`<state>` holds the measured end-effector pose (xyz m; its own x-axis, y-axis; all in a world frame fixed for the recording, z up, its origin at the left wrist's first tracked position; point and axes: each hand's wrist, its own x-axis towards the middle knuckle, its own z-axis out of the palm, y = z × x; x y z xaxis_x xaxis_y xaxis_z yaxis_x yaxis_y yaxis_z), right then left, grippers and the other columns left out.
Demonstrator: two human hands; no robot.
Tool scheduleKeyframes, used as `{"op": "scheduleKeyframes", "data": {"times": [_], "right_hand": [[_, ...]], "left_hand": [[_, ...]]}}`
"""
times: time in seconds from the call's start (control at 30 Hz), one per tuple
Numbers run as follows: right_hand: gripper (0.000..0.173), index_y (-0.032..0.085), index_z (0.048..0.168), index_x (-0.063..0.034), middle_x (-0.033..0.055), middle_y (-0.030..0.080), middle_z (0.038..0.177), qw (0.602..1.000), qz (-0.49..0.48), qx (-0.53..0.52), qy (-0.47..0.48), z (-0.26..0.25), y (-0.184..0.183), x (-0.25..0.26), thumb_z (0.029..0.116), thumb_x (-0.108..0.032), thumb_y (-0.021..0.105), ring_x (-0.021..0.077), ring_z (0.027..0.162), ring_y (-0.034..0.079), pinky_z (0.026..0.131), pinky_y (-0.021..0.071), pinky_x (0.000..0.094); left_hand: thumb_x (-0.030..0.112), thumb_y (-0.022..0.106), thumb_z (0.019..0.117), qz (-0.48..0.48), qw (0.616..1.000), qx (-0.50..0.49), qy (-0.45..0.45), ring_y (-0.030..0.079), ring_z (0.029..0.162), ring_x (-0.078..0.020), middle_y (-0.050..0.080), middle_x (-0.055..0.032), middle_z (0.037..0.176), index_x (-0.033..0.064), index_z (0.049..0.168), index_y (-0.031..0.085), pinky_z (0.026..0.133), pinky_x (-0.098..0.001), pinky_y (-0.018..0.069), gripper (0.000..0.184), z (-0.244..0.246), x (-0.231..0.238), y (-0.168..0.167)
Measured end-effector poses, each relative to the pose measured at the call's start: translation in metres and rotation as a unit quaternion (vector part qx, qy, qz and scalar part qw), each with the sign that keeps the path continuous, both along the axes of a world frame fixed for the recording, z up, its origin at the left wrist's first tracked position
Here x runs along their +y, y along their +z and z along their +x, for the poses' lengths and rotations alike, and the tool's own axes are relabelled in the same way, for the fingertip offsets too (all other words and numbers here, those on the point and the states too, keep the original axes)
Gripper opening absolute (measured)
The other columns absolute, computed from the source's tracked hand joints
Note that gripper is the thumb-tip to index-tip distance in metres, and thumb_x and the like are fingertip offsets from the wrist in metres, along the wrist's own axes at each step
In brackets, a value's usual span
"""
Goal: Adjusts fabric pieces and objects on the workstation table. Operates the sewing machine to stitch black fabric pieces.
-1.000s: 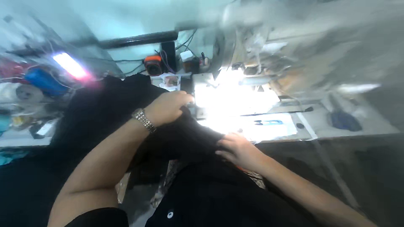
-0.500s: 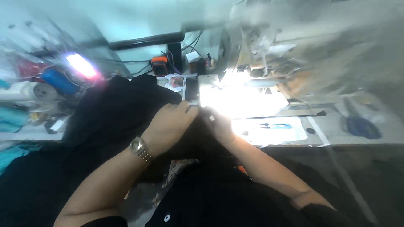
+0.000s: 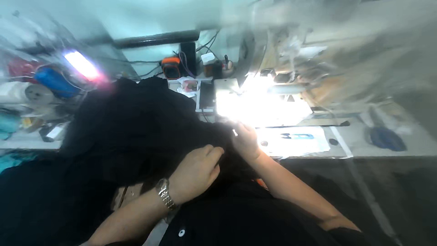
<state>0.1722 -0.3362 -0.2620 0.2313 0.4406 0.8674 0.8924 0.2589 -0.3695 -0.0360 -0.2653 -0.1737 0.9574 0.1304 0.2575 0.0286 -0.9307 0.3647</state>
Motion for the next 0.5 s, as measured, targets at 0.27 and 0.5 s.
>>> {"op": "scheduleKeyframes", "data": {"times": [0.27, 0.5], "right_hand": [[0.013, 0.071, 0.104, -0.0042, 0.0147, 0.069, 0.111, 0.996, -0.058, -0.055, 0.044, -0.009, -0.003, -0.011, 0.0945, -0.009, 0.063, 0.0254, 0.113, 0.064, 0.101, 0.0533, 0.0358], [0.016, 0.073, 0.108, -0.0063, 0.0102, 0.070, 0.097, 0.995, -0.051, -0.082, 0.033, -0.018, 0.000, -0.008, 0.0991, -0.008, 0.060, 0.0205, 0.095, 0.067, 0.086, 0.0563, 0.0308]], "left_hand": [[0.013, 0.062, 0.0952, 0.053, 0.995, -0.076, 0.025, 0.068, 0.083, -0.0217, 0.067, -0.0090, 0.092, 0.0069, 0.111, 0.070, 0.074, -0.0340, 0.0584, 0.018, -0.001, 0.005, -0.007], [0.010, 0.066, 0.0908, 0.061, 0.993, -0.093, 0.031, 0.067, 0.080, -0.0205, 0.066, -0.0085, 0.090, 0.0073, 0.110, 0.071, 0.073, -0.0332, 0.0586, 0.020, 0.000, 0.011, 0.003]]}}
